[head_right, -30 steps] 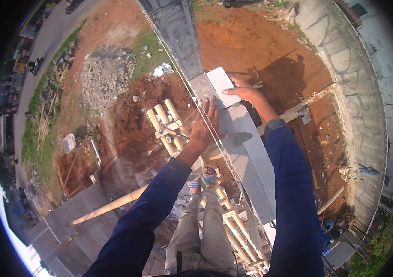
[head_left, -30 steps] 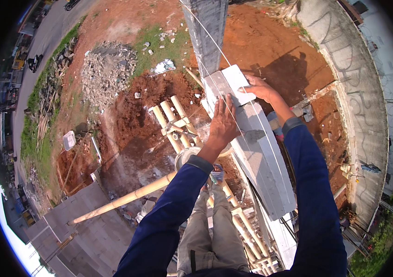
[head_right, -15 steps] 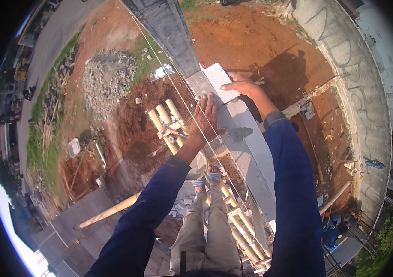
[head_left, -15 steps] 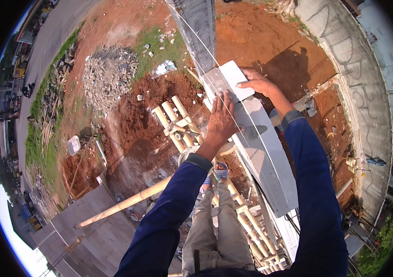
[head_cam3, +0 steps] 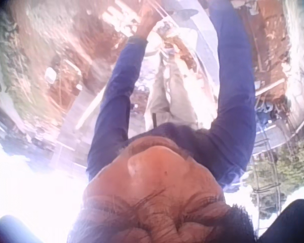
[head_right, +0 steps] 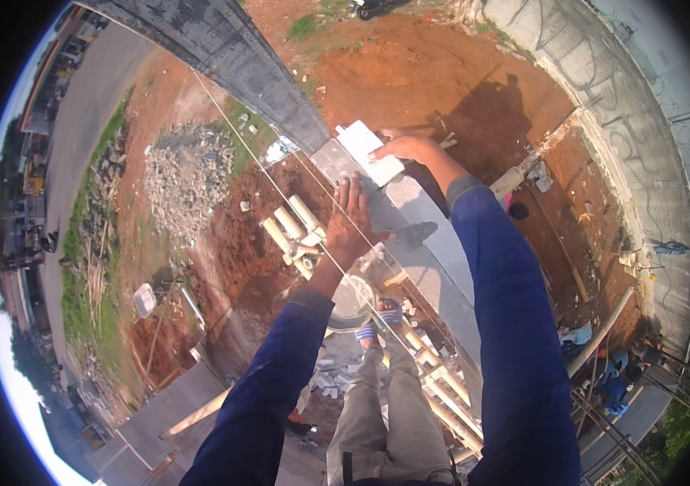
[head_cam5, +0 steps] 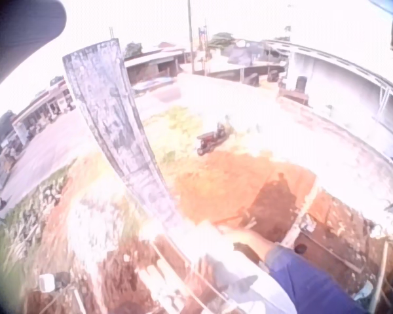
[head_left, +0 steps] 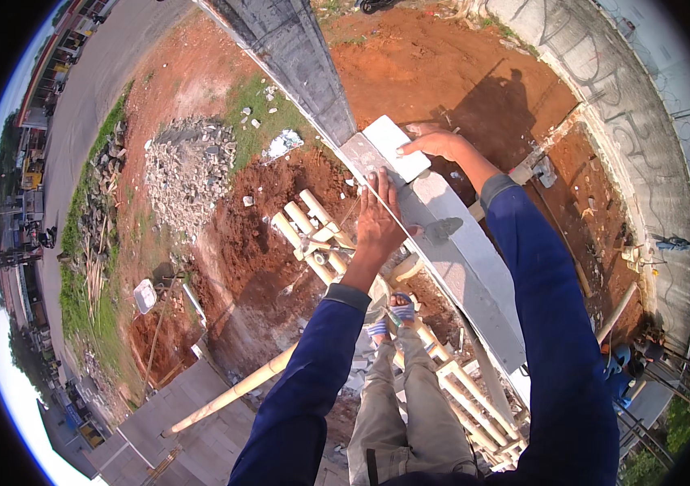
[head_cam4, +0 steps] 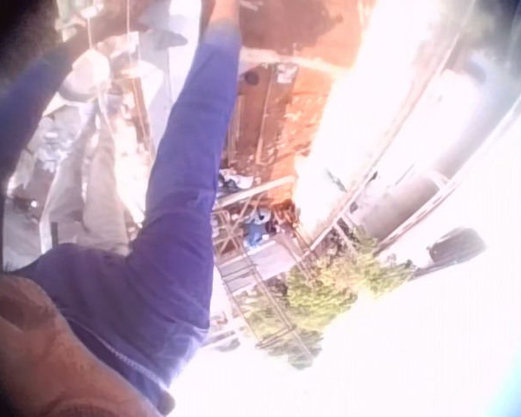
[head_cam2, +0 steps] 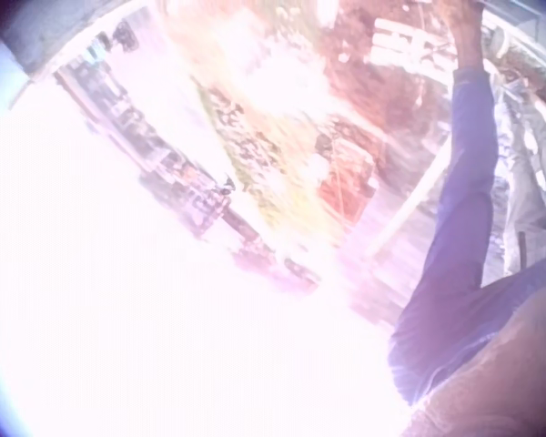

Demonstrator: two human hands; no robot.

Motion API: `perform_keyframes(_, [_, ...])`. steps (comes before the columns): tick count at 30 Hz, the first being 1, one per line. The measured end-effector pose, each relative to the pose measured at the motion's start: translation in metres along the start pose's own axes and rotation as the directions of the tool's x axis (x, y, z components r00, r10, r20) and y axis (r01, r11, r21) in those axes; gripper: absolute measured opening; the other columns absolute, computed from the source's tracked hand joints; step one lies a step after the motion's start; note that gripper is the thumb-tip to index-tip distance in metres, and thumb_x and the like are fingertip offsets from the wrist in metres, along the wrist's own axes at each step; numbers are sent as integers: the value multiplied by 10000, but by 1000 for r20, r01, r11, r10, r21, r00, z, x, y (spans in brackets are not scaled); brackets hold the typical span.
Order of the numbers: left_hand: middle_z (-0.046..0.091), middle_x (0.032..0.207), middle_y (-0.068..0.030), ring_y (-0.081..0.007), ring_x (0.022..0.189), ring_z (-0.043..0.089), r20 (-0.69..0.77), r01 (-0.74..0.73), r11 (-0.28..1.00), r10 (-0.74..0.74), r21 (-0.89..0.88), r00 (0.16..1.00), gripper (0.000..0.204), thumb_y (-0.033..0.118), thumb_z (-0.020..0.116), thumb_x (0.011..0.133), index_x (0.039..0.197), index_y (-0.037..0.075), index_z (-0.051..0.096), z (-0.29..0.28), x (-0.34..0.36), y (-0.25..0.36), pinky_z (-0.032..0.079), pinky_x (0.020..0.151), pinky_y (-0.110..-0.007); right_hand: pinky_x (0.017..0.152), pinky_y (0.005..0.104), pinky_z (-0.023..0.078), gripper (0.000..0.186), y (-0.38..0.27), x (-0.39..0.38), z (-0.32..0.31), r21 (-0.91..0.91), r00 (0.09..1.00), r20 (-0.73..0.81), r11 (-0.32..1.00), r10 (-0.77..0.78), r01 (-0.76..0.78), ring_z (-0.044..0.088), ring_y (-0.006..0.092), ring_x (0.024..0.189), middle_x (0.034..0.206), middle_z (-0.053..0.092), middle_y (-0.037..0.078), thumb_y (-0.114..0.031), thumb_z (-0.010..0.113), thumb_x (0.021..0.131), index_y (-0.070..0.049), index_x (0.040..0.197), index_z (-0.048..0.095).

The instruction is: The person applies cement mortar to a white rectangular tile using a trowel, then places the tile onto a bamboo scaffolding platform. He taps the tile with a hammer to level it and repeats the process with another tile.

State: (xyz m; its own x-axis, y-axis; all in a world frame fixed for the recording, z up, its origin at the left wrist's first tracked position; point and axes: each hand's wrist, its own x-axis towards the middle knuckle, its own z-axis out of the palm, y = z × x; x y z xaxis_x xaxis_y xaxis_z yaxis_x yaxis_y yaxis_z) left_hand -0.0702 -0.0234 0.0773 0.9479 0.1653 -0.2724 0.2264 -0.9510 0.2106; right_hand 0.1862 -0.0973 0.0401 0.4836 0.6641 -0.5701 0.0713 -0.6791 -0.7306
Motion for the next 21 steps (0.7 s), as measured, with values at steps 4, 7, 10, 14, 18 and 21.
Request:
perform_keyframes(4, [184, 1746, -306, -462, 1633, 171, -48, -9, 999, 7, -40, 999, 1316, 719, 840, 757, 1607, -133, 307, 1, 4, 4, 166, 1350, -504, 1248, 434, 370, 992, -16, 6, -33, -25, 983, -173, 998, -57, 53, 429, 373, 1546, 1671, 423, 269, -526, 789, 921, 75, 1610, 405])
perform_keyframes(7, [167, 1755, -293, -457, 1639, 149, -69, 0, 999, -3, -40, 998, 1316, 725, 827, 765, 1620, -121, 293, 8, 3, -2, 162, 1350, -513, 1241, 446, 388, 939, -30, 7, -38, -143, 983, -163, 988, -79, 56, 447, 391, 1531, 1652, 445, 279, -495, 776, 926, 66, 1596, 432])
perform_keyframes(10, [160, 1762, -282, -450, 1645, 135, -72, -13, 999, 10, -37, 997, 1324, 739, 807, 772, 1635, -112, 275, 12, 8, 8, 160, 1350, -521, 1249, 463, 386, 899, -26, 6, -41, -429, 973, -169, 901, -155, 69, 463, 420, 1516, 1653, 455, 261, -453, 768, 931, 20, 1615, 428])
perform_keyframes(14, [151, 1770, -266, -436, 1651, 120, -61, 23, 1000, -22, 13, 998, 1338, 753, 796, 770, 1649, -100, 258, 14, 6, -6, 143, 1352, -524, 1274, 476, 365, 782, -71, 9, 15, -627, 978, -73, 771, -197, 108, 362, 365, 1589, 1734, 339, 203, -320, 684, 1006, -210, 1695, 331])
perform_keyframes(18, [118, 1779, -255, -431, 1656, 105, -21, 21, 999, -22, -38, 1000, 1316, 741, 799, 777, 1652, -87, 268, 7, 5, -2, 152, 1350, -530, 1290, 447, 348, 650, -85, 15, 33, -641, 996, -21, 766, -86, 52, 356, 313, 1599, 1722, 377, 178, -223, 574, 1000, -249, 1638, 449])
perform_keyframes(21, [147, 1772, -259, -425, 1653, 126, -47, 13, 999, -15, -47, 999, 1273, 735, 801, 784, 1632, -82, 319, 3, 3, 2, 153, 1351, -530, 1297, 440, 334, 636, -73, 22, 32, -668, 983, -37, 737, -177, 108, 356, 313, 1598, 1708, 407, 168, -218, 557, 995, -226, 1625, 469])
